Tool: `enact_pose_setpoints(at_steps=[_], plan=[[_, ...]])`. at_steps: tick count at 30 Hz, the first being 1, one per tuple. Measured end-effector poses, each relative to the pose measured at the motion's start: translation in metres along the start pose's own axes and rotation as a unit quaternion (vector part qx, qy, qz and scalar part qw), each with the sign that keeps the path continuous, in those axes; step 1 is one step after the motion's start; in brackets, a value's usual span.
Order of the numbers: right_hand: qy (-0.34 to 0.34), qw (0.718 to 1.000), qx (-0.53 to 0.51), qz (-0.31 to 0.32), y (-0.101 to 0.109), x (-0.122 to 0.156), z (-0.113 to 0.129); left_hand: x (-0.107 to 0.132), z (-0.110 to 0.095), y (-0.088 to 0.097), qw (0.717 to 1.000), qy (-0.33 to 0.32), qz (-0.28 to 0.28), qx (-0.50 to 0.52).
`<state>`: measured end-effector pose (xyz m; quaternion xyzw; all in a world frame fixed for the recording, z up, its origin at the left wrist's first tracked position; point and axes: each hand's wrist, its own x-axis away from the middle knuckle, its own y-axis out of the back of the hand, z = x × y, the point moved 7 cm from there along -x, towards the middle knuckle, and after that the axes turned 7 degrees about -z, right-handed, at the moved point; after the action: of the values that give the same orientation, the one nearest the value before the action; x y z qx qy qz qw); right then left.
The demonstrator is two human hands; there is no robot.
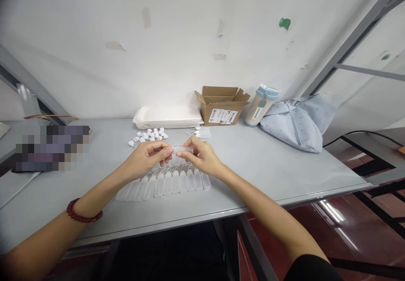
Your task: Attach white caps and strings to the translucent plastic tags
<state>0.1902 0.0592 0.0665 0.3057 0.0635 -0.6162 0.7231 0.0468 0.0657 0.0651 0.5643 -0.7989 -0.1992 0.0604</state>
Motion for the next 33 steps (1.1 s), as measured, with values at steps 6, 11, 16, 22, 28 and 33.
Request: enact_pose_setpoints(at_steps=[6, 11, 16, 22, 28, 33], plan=[[-0.059, 0.998, -0.003, 0.005, -0.0004, -0.0001, -0.0072, 0.0002, -0.0035, 0.0009, 0.998, -0.048, -0.038, -0.01], [-0.079, 0.997, -0.023, -0.001, 0.0005, 0.0, -0.0077, 0.0029, -0.0067, 0.0024, 0.994, -0.079, -0.07, -0.007], [-0.066, 0.997, -0.025, -0.008, 0.0016, -0.0001, -0.0058, 0.001, -0.0006, -0.0001, 0.999, -0.015, -0.036, -0.012], [-0.07, 0.997, -0.034, -0.002, 0.0013, -0.0004, -0.0076, 0.0011, 0.0004, -0.0032, 0.999, -0.024, -0.02, -0.014], [-0.082, 0.995, -0.062, 0.004, 0.0004, -0.0006, -0.0081, 0.0015, -0.0061, 0.0007, 0.997, -0.064, -0.045, -0.015], [-0.082, 0.995, -0.062, 0.008, -0.0001, -0.0004, -0.0061, 0.0002, -0.0044, -0.0011, 0.999, -0.024, -0.017, -0.029]])
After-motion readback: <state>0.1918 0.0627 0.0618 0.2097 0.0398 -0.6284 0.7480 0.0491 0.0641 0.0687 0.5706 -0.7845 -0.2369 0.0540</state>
